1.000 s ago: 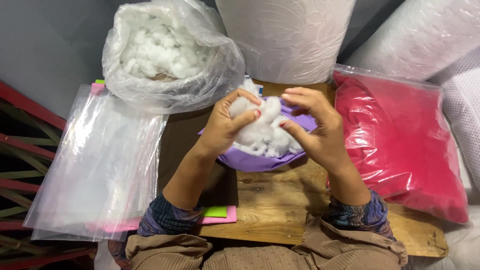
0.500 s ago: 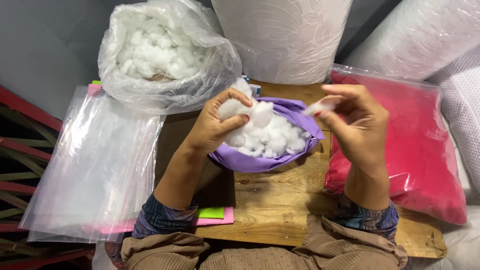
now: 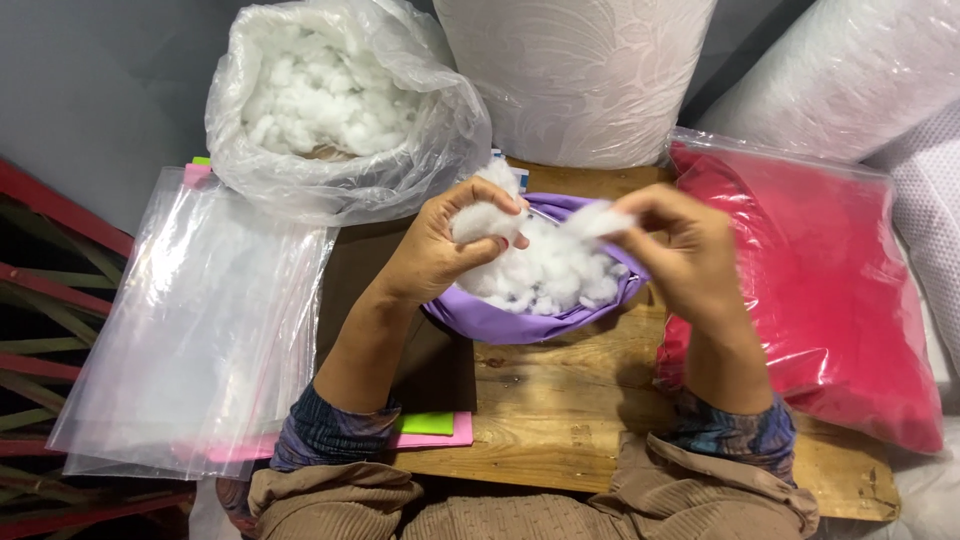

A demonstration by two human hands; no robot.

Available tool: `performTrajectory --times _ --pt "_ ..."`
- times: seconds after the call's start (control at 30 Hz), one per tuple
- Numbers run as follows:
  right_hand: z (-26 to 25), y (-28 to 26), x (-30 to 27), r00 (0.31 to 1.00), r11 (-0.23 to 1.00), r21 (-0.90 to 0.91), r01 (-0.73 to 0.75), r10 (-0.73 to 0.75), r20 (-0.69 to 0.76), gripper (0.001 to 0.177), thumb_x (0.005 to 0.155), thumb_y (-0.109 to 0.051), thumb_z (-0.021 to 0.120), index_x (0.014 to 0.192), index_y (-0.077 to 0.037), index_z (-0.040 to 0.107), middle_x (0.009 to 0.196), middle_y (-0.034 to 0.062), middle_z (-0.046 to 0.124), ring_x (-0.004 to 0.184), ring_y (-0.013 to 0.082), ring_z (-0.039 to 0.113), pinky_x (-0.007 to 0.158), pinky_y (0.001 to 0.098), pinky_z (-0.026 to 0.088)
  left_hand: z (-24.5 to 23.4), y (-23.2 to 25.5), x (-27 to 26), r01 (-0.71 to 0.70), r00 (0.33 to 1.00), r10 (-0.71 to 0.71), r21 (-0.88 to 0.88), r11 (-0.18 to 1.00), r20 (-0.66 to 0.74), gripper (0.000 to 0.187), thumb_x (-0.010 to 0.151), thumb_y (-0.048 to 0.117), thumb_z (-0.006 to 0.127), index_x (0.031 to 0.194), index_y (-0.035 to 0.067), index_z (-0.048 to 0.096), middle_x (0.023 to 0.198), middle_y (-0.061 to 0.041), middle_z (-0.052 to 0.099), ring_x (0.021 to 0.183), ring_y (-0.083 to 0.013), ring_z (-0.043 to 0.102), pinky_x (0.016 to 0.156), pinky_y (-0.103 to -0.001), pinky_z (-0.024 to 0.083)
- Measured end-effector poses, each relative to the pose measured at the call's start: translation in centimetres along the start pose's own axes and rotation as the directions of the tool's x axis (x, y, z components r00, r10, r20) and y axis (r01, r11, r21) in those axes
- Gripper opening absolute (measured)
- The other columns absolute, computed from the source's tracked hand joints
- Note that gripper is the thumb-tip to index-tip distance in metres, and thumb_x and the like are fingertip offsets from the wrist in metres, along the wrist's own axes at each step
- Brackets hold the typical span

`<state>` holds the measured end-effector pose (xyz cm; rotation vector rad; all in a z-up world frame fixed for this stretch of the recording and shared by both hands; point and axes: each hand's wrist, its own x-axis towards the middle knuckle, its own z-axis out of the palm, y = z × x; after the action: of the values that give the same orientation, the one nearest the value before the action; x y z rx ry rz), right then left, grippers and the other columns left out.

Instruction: Stuffing a purple pillowcase with white fiberfill material by hand.

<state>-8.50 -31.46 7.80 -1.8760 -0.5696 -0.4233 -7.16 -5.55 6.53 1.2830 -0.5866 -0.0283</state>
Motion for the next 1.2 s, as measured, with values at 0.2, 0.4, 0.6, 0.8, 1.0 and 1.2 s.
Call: performTrajectory --times 0.2,0.4,0.6,0.8,1.0,1.2 --pt "-3.4 1.6 -1.5 0.986 0.974 0.164 0.159 -0.148 -0.077 0.024 0.099 -0.027 0.068 0.107 -0.005 0.066 0.11 0.0093 0.066 0.101 0.0166 0.063 0.089 0.0266 0.055 -2.5 -0.4 -0.3 -0.164 0.93 0.15 0.013 0.986 0.334 0.052 0.101 0.015 0.07 0.147 0.017 0.046 0.139 -0.01 0.052 0.102 -0.0199 0.071 0.093 -0.034 0.066" --pt "0.9 1.8 -0.6 0.974 0.921 0.384 0.057 -0.136 0.182 0.017 0.089 -0.02 0.076 0.09 -0.005 0.07 0.145 0.0214 0.056 0.12 0.0239 0.063 0.104 0.0405 0.051 -1.0 0.1 1.0 0.062 0.869 0.023 -0.156 0.986 0.493 0.104 0.084 0.003 0.077 0.165 0.015 0.013 0.141 -0.027 0.056 0.096 -0.0244 0.069 0.082 -0.039 0.065" --pt "2.2 0.8 -0.5 0.958 0.924 0.381 0.024 -0.13 0.254 0.014 0.084 -0.01 0.08 0.086 0.002 0.073 0.099 0.0196 0.076 0.088 0.0178 0.069 0.077 0.0302 0.054 -2.1 -2.7 1.0 0.036 0.831 -0.027 -0.005 0.999 0.556 0.109 0.077 -0.01 0.07 0.164 0.01 0.009 0.15 -0.035 0.041 0.11 -0.0323 0.064 0.084 -0.039 0.064" --pt "0.1 2.5 -0.3 0.989 0.914 0.403 0.039 -0.093 0.113 0.014 0.087 -0.005 0.076 0.091 0.007 0.069 0.095 0.0238 0.072 0.086 0.0235 0.069 0.078 0.0345 0.056 -2.2 -2.0 0.9 -0.005 0.852 -0.041 0.086 0.996 0.521 0.103 0.077 -0.007 0.069 0.163 0.009 0.015 0.152 -0.033 0.041 0.12 -0.0361 0.058 0.093 -0.044 0.057" --pt "-1.6 3.2 -0.6 0.987 0.94 0.34 0.032 -0.083 0.136 0.013 0.085 -0.005 0.077 0.089 0.006 0.07 0.11 0.0257 0.071 0.105 0.0284 0.068 0.09 0.0362 0.054 -1.8 -0.2 1.0 -0.07 0.876 -0.041 0.211 0.975 0.48 0.096 0.078 -0.005 0.067 0.162 0.008 0.022 0.154 -0.031 0.042 0.132 -0.0407 0.052 0.105 -0.05 0.049" --pt "2.6 1.3 -0.5 0.949 0.986 0.163 0.022 -0.072 0.308 0.012 0.079 0.001 0.08 0.089 0.003 0.074 0.097 0.0197 0.076 0.09 0.0249 0.072 0.077 0.035 0.055 -1.0 -0.2 0.1 -0.086 0.892 -0.09 0.362 0.928 0.443 0.095 0.076 0.006 0.067 0.161 0.01 0.026 0.153 -0.034 0.043 0.136 -0.052 0.048 0.11 -0.059 0.042"
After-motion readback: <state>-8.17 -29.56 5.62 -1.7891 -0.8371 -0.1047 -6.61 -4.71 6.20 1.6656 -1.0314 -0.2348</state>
